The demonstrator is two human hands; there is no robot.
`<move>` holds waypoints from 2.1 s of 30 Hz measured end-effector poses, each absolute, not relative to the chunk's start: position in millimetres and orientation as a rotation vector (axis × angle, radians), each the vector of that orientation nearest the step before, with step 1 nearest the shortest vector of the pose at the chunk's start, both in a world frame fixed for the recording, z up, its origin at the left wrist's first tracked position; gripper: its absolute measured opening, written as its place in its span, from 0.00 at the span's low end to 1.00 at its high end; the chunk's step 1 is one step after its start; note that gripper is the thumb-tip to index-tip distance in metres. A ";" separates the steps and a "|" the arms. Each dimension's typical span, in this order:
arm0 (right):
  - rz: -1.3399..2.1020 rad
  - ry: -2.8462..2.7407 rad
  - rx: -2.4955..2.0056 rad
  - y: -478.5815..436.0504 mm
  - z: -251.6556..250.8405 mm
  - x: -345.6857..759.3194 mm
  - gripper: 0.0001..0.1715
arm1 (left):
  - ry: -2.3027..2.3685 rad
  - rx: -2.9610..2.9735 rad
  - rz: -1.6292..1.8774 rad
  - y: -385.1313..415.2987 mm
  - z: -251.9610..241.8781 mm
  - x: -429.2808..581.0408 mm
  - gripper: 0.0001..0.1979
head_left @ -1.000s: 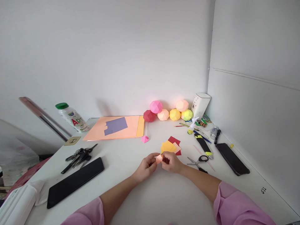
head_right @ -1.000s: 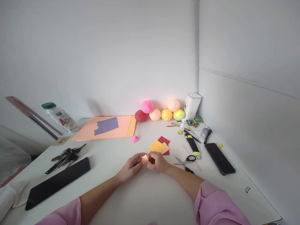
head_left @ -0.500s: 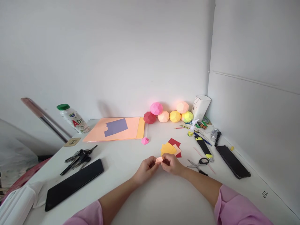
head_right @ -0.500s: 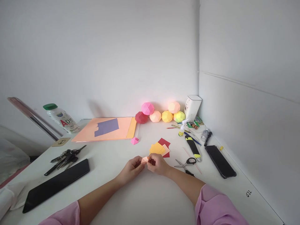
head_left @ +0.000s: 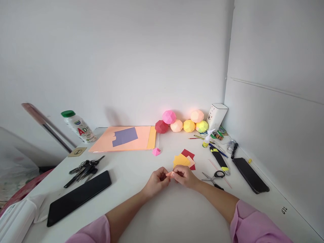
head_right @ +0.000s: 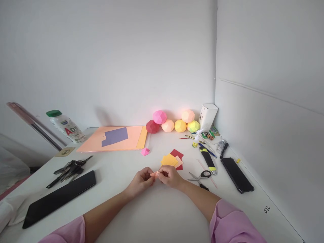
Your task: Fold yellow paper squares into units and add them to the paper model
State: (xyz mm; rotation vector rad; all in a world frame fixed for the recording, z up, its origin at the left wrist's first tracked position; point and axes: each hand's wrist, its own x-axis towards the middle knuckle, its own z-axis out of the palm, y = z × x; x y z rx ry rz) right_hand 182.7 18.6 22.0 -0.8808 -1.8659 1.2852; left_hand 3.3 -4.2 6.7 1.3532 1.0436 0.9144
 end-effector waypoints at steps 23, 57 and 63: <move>1.176 -1.985 -0.868 19.0 26.5 182.3 0.22 | 1.043 1.378 0.843 -4.5 20.8 4.7 0.16; 1.111 -1.740 -0.794 22.1 8.4 181.5 0.05 | 1.035 1.529 0.758 -6.5 18.2 2.8 0.15; 1.318 -1.646 -0.879 22.0 5.6 183.2 0.10 | 1.058 1.550 0.791 -8.1 21.3 6.2 0.15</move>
